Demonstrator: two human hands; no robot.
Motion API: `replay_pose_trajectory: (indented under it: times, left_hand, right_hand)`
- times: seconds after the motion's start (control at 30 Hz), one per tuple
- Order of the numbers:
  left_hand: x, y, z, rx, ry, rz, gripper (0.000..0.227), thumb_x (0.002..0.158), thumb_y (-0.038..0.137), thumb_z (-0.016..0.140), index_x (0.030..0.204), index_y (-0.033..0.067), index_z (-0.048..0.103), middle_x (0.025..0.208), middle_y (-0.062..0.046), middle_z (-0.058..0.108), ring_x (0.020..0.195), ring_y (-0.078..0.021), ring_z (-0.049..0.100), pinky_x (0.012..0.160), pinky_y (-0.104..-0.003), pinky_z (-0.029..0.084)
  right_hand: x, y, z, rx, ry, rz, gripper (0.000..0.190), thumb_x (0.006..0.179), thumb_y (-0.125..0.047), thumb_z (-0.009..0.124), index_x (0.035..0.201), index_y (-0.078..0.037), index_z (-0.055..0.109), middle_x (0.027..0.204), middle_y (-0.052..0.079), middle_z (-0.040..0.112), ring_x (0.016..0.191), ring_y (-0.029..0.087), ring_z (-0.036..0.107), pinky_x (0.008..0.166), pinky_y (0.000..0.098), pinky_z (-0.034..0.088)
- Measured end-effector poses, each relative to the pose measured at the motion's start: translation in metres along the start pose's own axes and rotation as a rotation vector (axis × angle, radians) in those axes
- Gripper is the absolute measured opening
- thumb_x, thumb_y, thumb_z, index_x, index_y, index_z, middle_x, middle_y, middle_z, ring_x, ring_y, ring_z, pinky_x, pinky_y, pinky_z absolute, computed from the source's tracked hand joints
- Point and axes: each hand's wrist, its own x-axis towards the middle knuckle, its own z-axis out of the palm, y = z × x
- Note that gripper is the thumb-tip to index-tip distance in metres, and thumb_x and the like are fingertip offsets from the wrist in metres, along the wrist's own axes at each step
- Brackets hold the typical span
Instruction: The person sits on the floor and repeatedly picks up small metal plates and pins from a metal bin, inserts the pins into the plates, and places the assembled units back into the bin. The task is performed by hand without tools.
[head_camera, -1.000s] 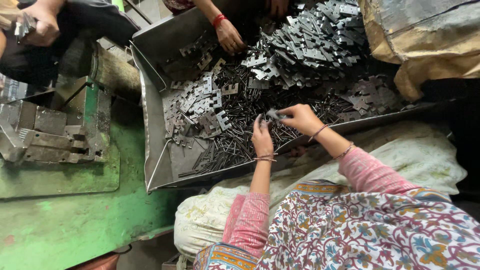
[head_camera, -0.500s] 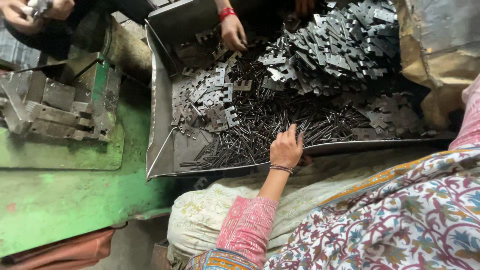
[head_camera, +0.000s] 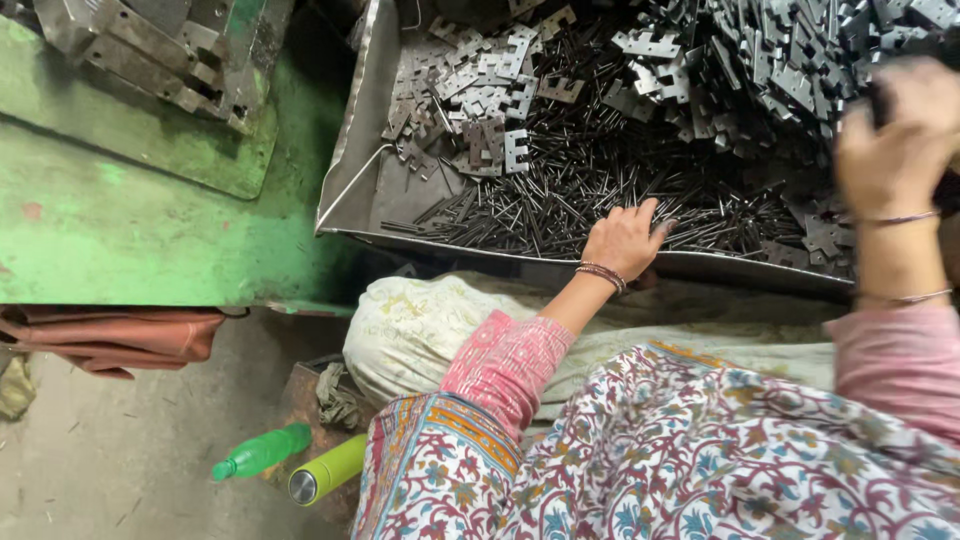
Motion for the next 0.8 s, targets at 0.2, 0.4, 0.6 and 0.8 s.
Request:
replay_pose_trajectory:
  times: [0.2,0.4,0.6,0.8]
  left_hand:
    - [-0.031,-0.005,-0.004,0.125,-0.145,-0.017,0.094,0.092,0.072,0.048,0.157,0.0053,0.034,0.157,-0.025,0.041,0.149,-0.0377,0.036,0.121,-0.056,0.026]
    - [-0.061,-0.024,-0.018,0.117,-0.211,0.077,0.103,0.093,0.077,0.043,0.16,-0.0007,0.026,0.164,-0.026,0.031,0.155,-0.038,0.026,0.127,-0.055,0.018]
    - [-0.01,-0.025,-0.021,0.159,-0.3,-0.139,0.096,0.091,0.079,0.039,0.159,0.0112,0.026,0.168,-0.02,0.019,0.158,-0.0366,0.013,0.12,-0.066,0.008]
    - [-0.042,-0.003,-0.053,0.153,-0.504,0.031,0.096,0.092,0.076,0.043,0.163,0.0145,0.023,0.166,-0.025,0.02,0.152,-0.0427,0.02,0.118,-0.064,0.015]
  right_hand:
    - [-0.118,-0.073,0.092,0.149,-0.177,0.09,0.032,0.101,-0.017,0.074,0.129,-0.003,0.069,0.139,0.019,0.065,0.13,0.039,0.056,0.113,0.0451,0.045]
    - [-0.12,-0.072,0.092,0.148,-0.22,0.198,0.035,0.104,-0.022,0.07,0.133,-0.003,0.068,0.139,0.02,0.063,0.128,0.04,0.054,0.109,0.0464,0.045]
    - [-0.118,-0.085,0.093,0.027,-0.256,0.143,0.038,0.102,-0.023,0.07,0.132,-0.001,0.068,0.136,0.02,0.064,0.126,0.04,0.057,0.105,0.0456,0.048]
    - [-0.117,-0.085,0.087,0.032,-0.25,0.185,0.037,0.098,-0.022,0.07,0.129,-0.001,0.068,0.132,0.018,0.066,0.121,0.038,0.059,0.103,0.0445,0.05]
